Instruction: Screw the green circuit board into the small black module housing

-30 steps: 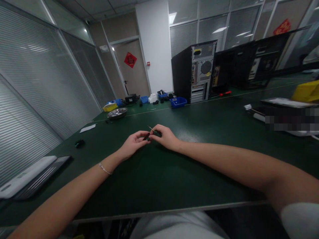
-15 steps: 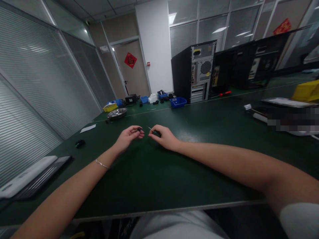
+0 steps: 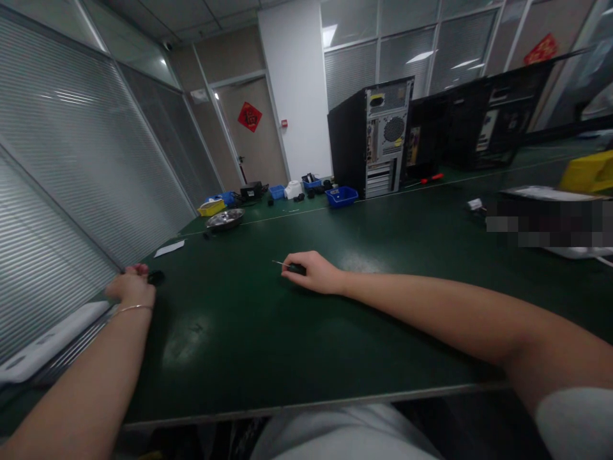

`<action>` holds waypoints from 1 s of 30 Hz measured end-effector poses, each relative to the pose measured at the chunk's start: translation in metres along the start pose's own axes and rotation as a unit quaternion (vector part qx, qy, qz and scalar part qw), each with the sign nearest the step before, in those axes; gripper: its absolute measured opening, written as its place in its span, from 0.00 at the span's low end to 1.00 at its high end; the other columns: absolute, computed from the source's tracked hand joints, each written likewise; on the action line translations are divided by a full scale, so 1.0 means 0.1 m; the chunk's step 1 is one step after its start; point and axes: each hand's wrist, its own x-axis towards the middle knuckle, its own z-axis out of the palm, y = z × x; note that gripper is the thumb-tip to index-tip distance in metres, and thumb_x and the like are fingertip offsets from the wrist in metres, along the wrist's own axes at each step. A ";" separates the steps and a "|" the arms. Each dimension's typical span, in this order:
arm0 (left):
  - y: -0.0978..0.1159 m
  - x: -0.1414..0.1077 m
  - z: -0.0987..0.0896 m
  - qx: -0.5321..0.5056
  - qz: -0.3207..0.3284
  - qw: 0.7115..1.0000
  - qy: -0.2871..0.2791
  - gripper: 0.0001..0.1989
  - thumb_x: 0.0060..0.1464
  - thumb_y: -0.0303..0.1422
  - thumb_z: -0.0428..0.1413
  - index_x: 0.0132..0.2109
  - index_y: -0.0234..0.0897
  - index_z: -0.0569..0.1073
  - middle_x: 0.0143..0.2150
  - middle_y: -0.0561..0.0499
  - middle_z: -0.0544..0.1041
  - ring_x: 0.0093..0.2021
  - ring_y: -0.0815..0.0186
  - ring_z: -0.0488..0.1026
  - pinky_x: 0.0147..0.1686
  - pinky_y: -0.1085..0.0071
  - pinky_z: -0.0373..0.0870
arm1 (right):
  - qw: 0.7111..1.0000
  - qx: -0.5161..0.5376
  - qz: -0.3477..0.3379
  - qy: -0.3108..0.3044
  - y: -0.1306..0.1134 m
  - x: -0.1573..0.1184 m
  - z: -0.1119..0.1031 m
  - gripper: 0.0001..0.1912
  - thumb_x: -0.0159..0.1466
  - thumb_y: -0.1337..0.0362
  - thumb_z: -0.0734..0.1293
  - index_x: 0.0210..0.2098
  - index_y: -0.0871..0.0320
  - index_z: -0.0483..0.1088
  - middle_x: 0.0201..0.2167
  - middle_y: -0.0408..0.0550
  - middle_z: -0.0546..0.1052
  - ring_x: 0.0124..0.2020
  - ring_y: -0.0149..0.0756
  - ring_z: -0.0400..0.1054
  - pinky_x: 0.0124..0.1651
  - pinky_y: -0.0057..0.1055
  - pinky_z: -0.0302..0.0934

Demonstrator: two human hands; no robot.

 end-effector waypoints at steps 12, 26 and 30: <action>-0.05 -0.07 0.71 -0.084 0.023 0.996 0.019 0.03 0.54 0.24 0.55 0.37 0.32 0.68 0.31 0.51 0.74 0.29 0.71 0.71 0.34 0.73 0.69 | 0.999 -0.012 0.034 -0.019 0.04 0.01 0.01 0.09 0.63 0.63 0.66 0.42 0.59 0.71 0.37 0.47 0.77 0.36 0.35 0.71 0.40 0.31 0.64; 0.02 -1.10 1.70 0.022 0.010 0.912 -0.408 0.20 0.54 0.37 0.59 0.52 0.34 0.72 0.33 0.50 0.72 0.31 0.69 0.67 0.33 0.72 0.65 | 0.997 0.000 0.054 0.060 0.08 0.03 0.03 0.16 0.63 0.69 0.64 0.50 0.58 0.68 0.42 0.50 0.74 0.40 0.35 0.67 0.42 0.32 0.62; 0.02 -1.08 1.70 -0.004 -0.003 0.920 -0.391 0.22 0.50 0.37 0.61 0.52 0.33 0.73 0.38 0.48 0.74 0.34 0.68 0.67 0.35 0.71 0.64 | 0.997 -0.012 0.056 0.058 0.11 0.03 0.05 0.15 0.62 0.69 0.65 0.49 0.58 0.70 0.39 0.49 0.74 0.37 0.33 0.67 0.41 0.31 0.61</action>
